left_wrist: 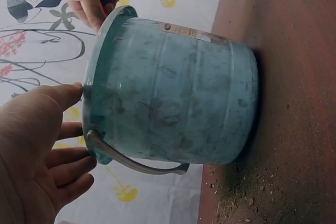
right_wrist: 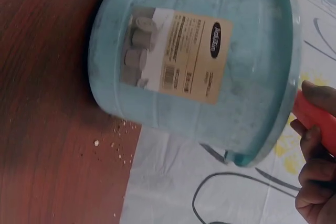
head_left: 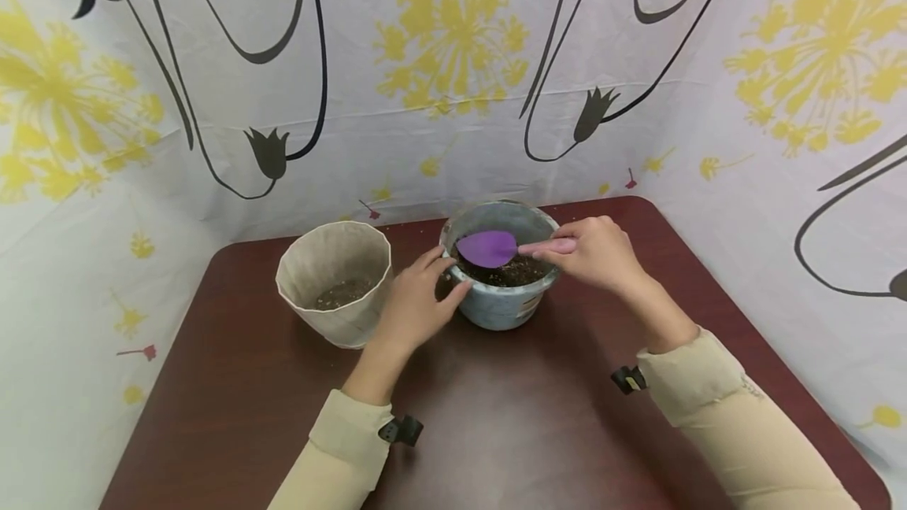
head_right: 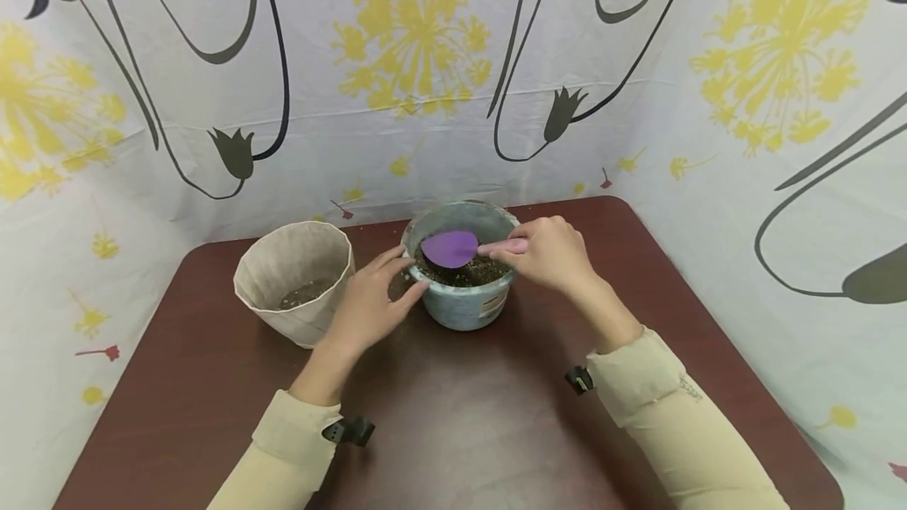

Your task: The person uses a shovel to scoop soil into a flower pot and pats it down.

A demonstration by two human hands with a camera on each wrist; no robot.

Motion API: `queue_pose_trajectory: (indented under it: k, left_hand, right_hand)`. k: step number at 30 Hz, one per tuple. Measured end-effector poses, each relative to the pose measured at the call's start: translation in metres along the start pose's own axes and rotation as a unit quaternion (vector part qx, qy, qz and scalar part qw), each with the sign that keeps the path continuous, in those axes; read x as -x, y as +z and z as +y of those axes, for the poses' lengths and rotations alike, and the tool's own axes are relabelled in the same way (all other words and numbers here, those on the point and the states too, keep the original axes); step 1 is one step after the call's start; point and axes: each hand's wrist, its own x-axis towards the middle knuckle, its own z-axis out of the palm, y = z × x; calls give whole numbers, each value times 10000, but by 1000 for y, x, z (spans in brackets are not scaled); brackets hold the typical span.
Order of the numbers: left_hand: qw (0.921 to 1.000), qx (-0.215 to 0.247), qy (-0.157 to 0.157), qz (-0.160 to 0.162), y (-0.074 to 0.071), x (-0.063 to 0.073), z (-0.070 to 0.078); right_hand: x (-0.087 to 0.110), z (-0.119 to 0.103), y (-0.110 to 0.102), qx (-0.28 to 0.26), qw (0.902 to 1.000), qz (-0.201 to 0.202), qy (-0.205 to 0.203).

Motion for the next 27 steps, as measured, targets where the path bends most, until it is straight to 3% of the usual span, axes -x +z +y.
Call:
queue_pose_trajectory:
  k: [7, 14, 18, 22, 24, 27]
  left_hand:
    - [9999, 154, -10, 43, 3, 2, -1]
    - [9995, 316, -47, 49, 4, 3, -2]
    - [9993, 374, 10, 75, 5, 3, -3]
    - [9993, 353, 32, 113, 5, 3, -3]
    - [9994, 338, 6, 114, 5, 3, -3]
    - [9994, 327, -24, 110, 4, 4, -2]
  right_hand:
    - [-6, -3, 7, 461, 9974, -467, -282]
    - [-12, -6, -12, 1516, 9859, -664, -255]
    - [-14, -8, -24, 1902, 9777, -54, -883]
    - [-18, -10, -23, 1914, 9686, 638, -1450]
    - [-21, -12, -17, 1749, 9725, 580, -1426]
    - [-23, -14, -6, 1552, 9834, 15, -936]
